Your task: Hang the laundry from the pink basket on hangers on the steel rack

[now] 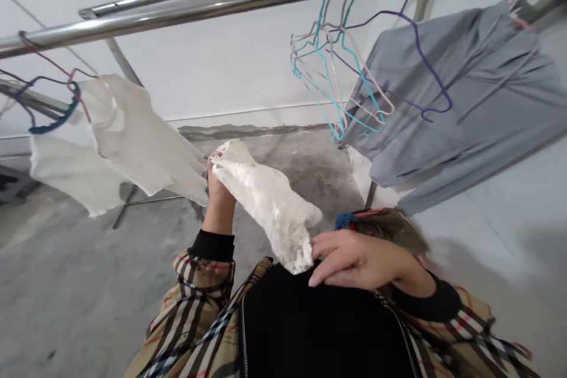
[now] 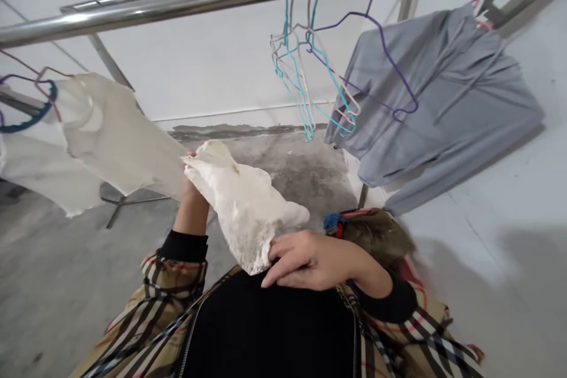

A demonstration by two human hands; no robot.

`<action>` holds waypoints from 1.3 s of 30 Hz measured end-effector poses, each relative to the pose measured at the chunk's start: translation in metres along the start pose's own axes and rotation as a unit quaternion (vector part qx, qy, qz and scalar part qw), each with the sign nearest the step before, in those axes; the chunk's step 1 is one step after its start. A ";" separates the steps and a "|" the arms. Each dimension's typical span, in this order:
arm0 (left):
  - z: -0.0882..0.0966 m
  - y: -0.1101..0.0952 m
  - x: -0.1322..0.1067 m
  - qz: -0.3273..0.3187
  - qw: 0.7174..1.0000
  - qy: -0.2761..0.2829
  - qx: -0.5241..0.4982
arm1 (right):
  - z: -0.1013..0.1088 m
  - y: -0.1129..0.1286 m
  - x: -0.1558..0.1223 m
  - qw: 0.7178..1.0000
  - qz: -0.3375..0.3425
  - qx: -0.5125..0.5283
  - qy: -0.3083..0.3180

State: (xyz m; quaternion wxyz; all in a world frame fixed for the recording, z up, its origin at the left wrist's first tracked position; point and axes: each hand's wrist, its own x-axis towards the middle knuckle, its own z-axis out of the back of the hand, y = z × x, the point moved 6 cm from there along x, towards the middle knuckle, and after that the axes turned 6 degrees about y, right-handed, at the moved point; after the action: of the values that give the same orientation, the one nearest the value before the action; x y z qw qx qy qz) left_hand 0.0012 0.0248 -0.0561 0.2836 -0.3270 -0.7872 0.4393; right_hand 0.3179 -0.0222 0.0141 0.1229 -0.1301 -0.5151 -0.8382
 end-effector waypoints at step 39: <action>0.108 0.074 -0.100 0.164 0.935 0.130 0.288 | -0.013 -0.111 0.104 0.897 -0.300 0.007 -0.325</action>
State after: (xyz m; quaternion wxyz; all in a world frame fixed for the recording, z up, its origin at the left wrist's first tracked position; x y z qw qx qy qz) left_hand 0.0041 -0.0763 -0.1863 0.3890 -0.4102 -0.5187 0.6414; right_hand 0.1820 0.0074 -0.0482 -0.3075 -0.2338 -0.5469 -0.7428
